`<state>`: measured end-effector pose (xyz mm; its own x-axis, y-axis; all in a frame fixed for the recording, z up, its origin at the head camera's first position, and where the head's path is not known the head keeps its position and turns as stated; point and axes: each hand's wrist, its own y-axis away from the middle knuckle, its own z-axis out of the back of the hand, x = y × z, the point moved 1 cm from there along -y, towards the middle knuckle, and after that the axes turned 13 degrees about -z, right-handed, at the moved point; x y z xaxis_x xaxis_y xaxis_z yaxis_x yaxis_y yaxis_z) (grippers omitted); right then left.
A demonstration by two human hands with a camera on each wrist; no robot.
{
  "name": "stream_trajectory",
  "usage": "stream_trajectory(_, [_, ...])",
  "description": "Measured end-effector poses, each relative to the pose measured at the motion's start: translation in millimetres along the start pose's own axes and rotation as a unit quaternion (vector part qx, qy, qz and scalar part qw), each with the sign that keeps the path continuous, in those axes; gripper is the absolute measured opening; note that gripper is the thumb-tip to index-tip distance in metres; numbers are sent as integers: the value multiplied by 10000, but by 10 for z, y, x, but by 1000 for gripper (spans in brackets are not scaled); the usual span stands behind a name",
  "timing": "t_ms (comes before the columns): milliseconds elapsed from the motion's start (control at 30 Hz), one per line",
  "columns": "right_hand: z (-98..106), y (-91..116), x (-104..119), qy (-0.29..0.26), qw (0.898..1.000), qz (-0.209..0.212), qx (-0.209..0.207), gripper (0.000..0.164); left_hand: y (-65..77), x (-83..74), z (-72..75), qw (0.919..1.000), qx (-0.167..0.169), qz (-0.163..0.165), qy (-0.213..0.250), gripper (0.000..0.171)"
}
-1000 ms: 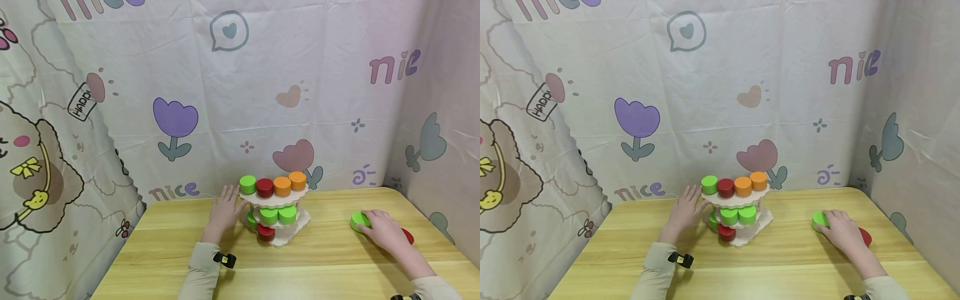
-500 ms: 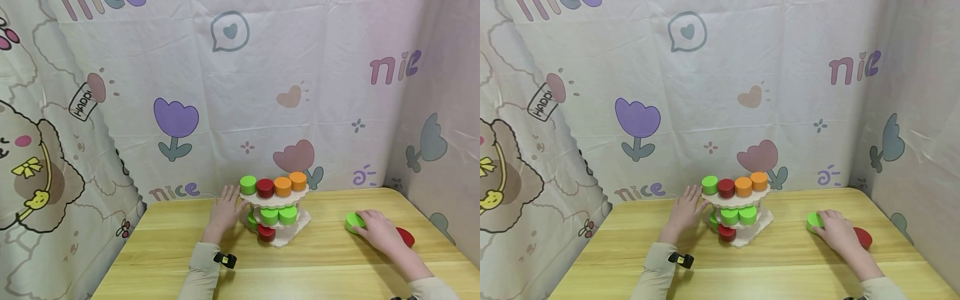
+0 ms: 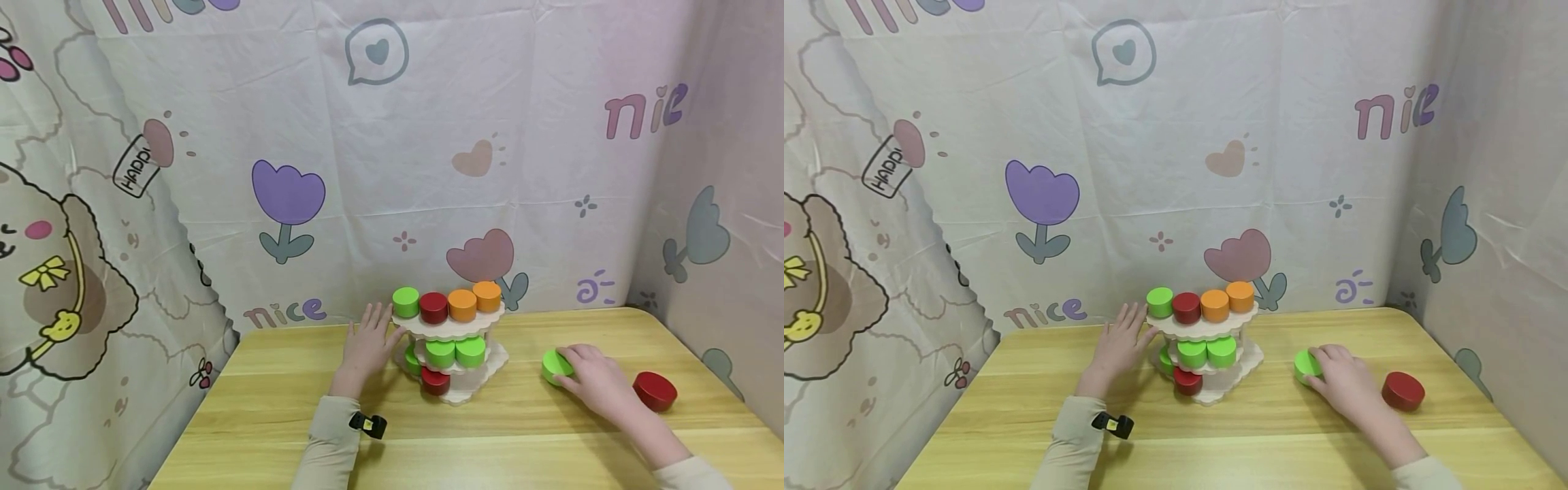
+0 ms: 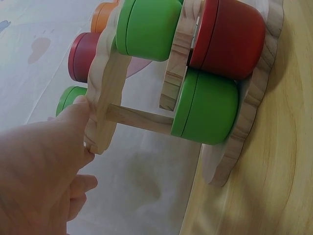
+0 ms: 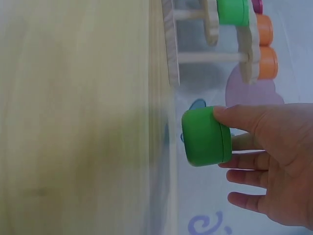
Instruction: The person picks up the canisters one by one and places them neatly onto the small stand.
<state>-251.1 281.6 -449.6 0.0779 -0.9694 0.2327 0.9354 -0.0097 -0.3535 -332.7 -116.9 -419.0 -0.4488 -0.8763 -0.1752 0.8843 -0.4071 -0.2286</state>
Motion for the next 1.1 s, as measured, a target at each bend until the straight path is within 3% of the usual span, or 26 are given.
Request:
stream_trajectory(800, [-104,138,671,-72,9951,971,-168,54,2,15,-14,10000,-9,1,23,74])
stream_trajectory(1100, [-158,129,860,-160,9936,1112,-107,57,-7,26,-28,10000,-33,-41,-8,74])
